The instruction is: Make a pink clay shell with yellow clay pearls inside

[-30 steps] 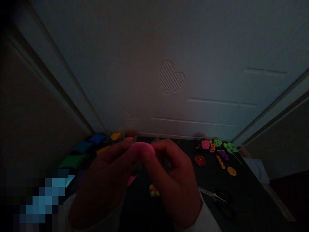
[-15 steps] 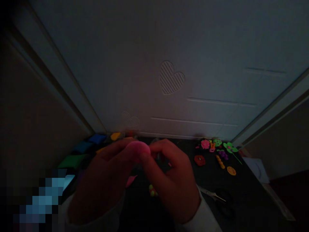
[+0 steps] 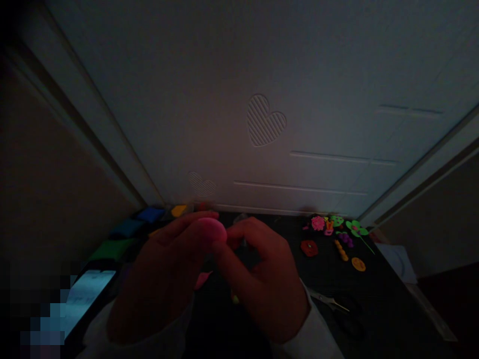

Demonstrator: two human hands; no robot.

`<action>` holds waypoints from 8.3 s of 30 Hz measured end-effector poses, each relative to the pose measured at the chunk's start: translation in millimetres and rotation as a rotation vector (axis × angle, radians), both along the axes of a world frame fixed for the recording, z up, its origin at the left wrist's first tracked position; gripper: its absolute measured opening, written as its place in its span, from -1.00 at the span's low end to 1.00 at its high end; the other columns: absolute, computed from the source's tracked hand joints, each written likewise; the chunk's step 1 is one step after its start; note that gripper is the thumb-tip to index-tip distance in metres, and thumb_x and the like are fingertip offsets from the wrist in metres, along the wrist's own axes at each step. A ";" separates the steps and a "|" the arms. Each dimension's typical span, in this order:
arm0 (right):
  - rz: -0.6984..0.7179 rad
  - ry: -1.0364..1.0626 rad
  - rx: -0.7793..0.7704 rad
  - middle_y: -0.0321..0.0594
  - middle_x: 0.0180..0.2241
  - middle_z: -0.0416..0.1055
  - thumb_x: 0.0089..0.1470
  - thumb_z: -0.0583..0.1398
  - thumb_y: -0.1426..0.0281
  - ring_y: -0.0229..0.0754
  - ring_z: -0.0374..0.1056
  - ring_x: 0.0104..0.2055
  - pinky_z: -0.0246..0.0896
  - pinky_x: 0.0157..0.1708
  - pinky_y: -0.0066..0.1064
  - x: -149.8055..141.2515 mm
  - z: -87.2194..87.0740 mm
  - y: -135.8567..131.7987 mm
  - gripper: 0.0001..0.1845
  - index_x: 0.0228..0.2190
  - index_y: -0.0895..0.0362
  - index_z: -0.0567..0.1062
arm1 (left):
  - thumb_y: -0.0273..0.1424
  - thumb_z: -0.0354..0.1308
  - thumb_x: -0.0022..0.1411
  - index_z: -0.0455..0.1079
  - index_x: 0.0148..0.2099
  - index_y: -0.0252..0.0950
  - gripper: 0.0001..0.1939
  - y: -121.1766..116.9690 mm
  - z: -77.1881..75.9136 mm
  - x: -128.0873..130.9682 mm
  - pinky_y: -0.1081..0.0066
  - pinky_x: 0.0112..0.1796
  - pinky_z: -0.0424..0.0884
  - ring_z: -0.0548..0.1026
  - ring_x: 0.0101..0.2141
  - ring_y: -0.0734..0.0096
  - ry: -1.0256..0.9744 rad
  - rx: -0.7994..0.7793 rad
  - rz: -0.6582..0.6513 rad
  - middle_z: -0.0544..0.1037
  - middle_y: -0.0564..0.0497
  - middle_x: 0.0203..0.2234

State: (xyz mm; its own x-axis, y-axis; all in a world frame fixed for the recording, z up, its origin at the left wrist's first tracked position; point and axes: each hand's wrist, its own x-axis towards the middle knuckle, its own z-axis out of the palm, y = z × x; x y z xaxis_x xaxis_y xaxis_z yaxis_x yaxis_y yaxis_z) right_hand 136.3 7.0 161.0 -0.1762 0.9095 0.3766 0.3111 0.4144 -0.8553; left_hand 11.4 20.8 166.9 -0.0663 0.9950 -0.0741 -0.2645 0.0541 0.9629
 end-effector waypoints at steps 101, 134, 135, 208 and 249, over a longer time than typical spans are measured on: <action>-0.139 -0.372 0.345 -0.19 -0.04 0.30 -0.09 0.24 0.29 -0.17 0.19 0.02 0.12 0.02 -0.27 2.9 -9.3 7.2 -0.49 -0.06 0.08 0.31 | -0.32 0.20 0.04 0.38 -0.19 -0.21 -0.77 3.4 -10.3 -10.7 0.66 -0.45 0.34 0.46 -0.45 0.61 0.081 0.183 -0.023 0.51 0.15 -0.47; -0.281 0.297 0.511 -0.20 -0.13 0.39 -0.13 0.26 0.50 -0.11 0.34 -0.10 0.19 -0.03 -0.14 74.8 11.6 -21.9 -0.56 -0.14 -0.02 0.44 | -0.41 0.14 0.01 0.01 0.22 -0.31 -0.28 -33.7 -171.5 -2.8 0.19 -0.04 0.25 0.38 -0.12 0.24 1.023 0.202 -0.272 0.45 -0.10 -0.18; -0.284 0.294 0.507 -0.19 -0.13 0.39 -0.13 0.26 0.50 -0.11 0.34 -0.09 0.19 -0.03 -0.15 74.3 11.8 -21.7 -0.55 -0.14 -0.01 0.44 | -0.42 0.14 0.02 0.01 0.22 -0.31 -0.29 -33.9 -170.9 -2.8 0.19 -0.04 0.25 0.38 -0.12 0.25 1.012 0.207 -0.274 0.45 -0.09 -0.19; 0.076 0.331 0.096 -0.19 0.00 0.31 0.05 0.12 0.24 -0.08 0.31 -0.04 0.29 -0.08 -0.16 37.9 0.0 -10.0 -0.56 0.00 -0.05 0.29 | -0.48 0.23 0.01 0.14 0.06 -0.22 -0.44 -22.5 4.3 8.0 0.46 -0.22 0.45 0.50 -0.22 0.41 -0.038 0.327 -0.263 0.49 -0.01 -0.19; 0.121 0.015 0.247 -0.32 -0.02 0.34 -0.06 0.21 0.54 -0.16 0.31 -0.02 0.24 -0.01 -0.28 39.7 5.8 -16.7 -0.43 -0.02 -0.11 0.31 | -0.36 0.23 0.03 0.20 0.09 -0.05 -0.45 -26.1 3.5 -11.4 0.36 -0.06 0.37 0.39 -0.04 0.32 0.458 0.561 -0.319 0.37 0.05 0.01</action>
